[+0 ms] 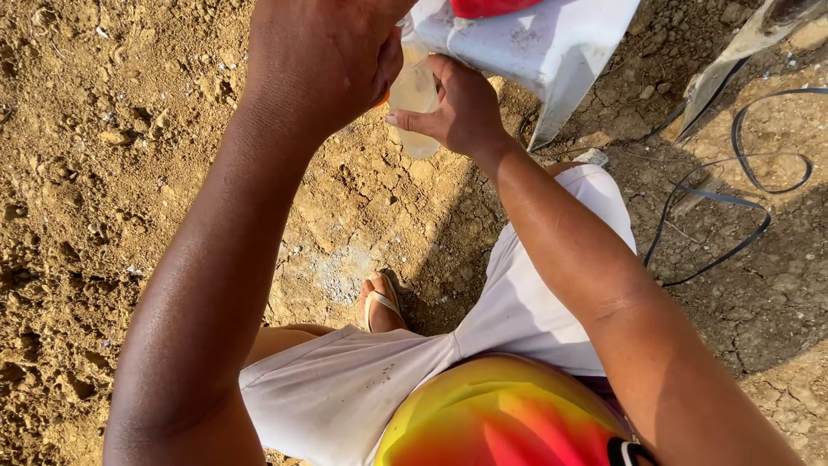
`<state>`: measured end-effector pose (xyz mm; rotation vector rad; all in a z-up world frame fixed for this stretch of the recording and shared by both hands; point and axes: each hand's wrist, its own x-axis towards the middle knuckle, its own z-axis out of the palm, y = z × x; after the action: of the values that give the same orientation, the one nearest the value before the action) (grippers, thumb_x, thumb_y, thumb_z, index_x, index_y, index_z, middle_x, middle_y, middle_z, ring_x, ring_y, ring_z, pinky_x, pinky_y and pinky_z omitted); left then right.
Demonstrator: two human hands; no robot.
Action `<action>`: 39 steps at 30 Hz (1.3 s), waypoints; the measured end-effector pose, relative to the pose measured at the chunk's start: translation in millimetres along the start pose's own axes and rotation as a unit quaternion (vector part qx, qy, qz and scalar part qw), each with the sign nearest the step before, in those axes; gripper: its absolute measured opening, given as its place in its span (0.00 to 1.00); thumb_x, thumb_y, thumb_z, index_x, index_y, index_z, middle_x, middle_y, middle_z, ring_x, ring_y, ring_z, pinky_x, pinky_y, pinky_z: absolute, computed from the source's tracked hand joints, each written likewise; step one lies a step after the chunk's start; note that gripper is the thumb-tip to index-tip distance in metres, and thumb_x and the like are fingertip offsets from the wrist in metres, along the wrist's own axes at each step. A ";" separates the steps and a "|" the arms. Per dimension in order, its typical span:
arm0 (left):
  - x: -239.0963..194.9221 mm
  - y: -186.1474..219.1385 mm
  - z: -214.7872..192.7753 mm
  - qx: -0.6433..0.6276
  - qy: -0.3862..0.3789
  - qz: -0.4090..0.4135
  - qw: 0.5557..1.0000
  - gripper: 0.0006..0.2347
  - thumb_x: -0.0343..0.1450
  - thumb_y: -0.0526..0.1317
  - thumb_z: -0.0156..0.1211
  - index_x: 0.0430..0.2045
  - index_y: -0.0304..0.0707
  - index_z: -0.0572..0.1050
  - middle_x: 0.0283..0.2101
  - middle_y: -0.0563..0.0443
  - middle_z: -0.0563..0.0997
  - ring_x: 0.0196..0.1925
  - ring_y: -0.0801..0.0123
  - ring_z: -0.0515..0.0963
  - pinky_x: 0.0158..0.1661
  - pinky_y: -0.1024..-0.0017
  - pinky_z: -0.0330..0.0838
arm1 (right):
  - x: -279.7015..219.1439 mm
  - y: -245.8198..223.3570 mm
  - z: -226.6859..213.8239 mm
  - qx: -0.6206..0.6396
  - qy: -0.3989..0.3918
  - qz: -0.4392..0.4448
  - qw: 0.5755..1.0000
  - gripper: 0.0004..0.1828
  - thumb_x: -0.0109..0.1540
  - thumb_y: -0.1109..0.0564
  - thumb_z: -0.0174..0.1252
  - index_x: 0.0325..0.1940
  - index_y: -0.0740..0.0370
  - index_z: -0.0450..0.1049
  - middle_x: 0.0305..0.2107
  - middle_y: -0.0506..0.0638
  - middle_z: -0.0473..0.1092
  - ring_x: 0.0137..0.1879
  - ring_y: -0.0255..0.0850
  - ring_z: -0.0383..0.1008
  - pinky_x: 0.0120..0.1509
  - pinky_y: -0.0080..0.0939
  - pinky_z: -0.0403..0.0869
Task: Filling a clear plastic bottle with water from a red water cooler at a construction site.
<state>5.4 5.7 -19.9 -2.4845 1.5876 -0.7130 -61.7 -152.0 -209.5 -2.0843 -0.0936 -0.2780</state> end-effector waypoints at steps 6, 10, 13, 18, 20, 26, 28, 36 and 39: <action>-3.4 -1.7 2.4 -0.006 0.006 0.003 1.000 0.10 0.70 0.37 0.66 0.44 0.47 0.78 0.34 0.55 0.79 0.34 0.65 0.80 0.33 0.64 0.74 | -0.2 4.4 2.9 0.006 -0.003 0.002 1.000 0.44 0.54 0.29 0.77 0.58 0.63 0.74 0.35 0.47 0.76 0.36 0.37 0.74 0.41 0.40 0.76; -0.8 1.1 -2.8 0.016 0.001 0.001 1.000 0.10 0.70 0.39 0.67 0.44 0.48 0.78 0.33 0.54 0.79 0.33 0.65 0.80 0.31 0.64 0.73 | -0.2 -2.1 -0.6 -0.010 -0.004 0.010 1.000 0.42 0.53 0.29 0.78 0.56 0.62 0.75 0.34 0.47 0.76 0.35 0.38 0.74 0.41 0.41 0.75; -0.9 1.8 -1.8 0.032 -0.011 0.001 0.999 0.09 0.70 0.39 0.67 0.43 0.47 0.78 0.32 0.54 0.79 0.31 0.66 0.80 0.29 0.65 0.73 | -1.0 -3.4 -2.6 0.021 -0.002 -0.001 1.000 0.42 0.54 0.31 0.77 0.57 0.62 0.75 0.35 0.47 0.76 0.35 0.38 0.74 0.42 0.40 0.75; -1.1 0.5 -1.0 0.034 -0.007 0.005 0.999 0.12 0.71 0.39 0.67 0.47 0.48 0.76 0.36 0.53 0.79 0.33 0.65 0.80 0.31 0.65 0.73 | -0.8 -7.8 -5.3 0.019 0.002 -0.001 1.000 0.41 0.53 0.32 0.78 0.56 0.63 0.75 0.34 0.47 0.76 0.35 0.37 0.73 0.42 0.40 0.75; -2.7 -0.8 -0.2 0.038 -0.003 0.010 0.999 0.13 0.71 0.39 0.66 0.49 0.48 0.76 0.36 0.53 0.79 0.34 0.66 0.80 0.31 0.65 0.73 | -1.1 -7.6 -5.9 0.029 -0.004 -0.005 1.000 0.40 0.54 0.32 0.77 0.56 0.62 0.75 0.35 0.46 0.76 0.35 0.37 0.73 0.42 0.40 0.75; -5.9 -0.5 -1.5 0.046 -0.013 0.001 0.999 0.16 0.74 0.40 0.65 0.56 0.53 0.73 0.37 0.53 0.80 0.35 0.66 0.81 0.29 0.67 0.75 | -0.9 -7.9 -3.6 0.018 0.013 -0.025 0.999 0.37 0.54 0.33 0.78 0.52 0.62 0.76 0.31 0.46 0.71 0.34 0.38 0.71 0.39 0.41 0.72; -6.3 -0.9 1.8 0.043 -0.009 0.002 0.999 0.17 0.74 0.40 0.65 0.58 0.54 0.72 0.38 0.54 0.81 0.36 0.66 0.81 0.28 0.68 0.75 | -0.4 -9.2 -5.4 0.020 0.019 -0.024 0.999 0.36 0.54 0.34 0.78 0.52 0.62 0.76 0.30 0.46 0.71 0.33 0.38 0.70 0.38 0.41 0.71; -4.9 -1.2 2.9 0.051 -0.088 -0.021 0.995 0.30 0.81 0.48 0.62 0.79 0.65 0.53 0.32 0.55 0.79 0.26 0.72 0.80 0.23 0.71 0.75 | 0.1 -17.1 -8.8 0.038 -0.005 0.027 0.999 0.35 0.51 0.30 0.76 0.40 0.60 0.73 0.25 0.45 0.67 0.29 0.39 0.69 0.37 0.43 0.68; -4.3 -1.4 0.7 0.048 -0.097 -0.022 0.994 0.32 0.81 0.48 0.62 0.79 0.66 0.51 0.30 0.55 0.78 0.25 0.72 0.79 0.22 0.72 0.74 | 0.2 -13.2 -6.7 -0.007 -0.019 0.044 0.999 0.38 0.51 0.29 0.78 0.36 0.63 0.70 0.24 0.51 0.66 0.31 0.44 0.69 0.38 0.46 0.68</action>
<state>5.5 10.0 -21.5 -2.4420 1.4027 -0.5199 -65.0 -151.1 -195.1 -2.1020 -0.0215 -0.1860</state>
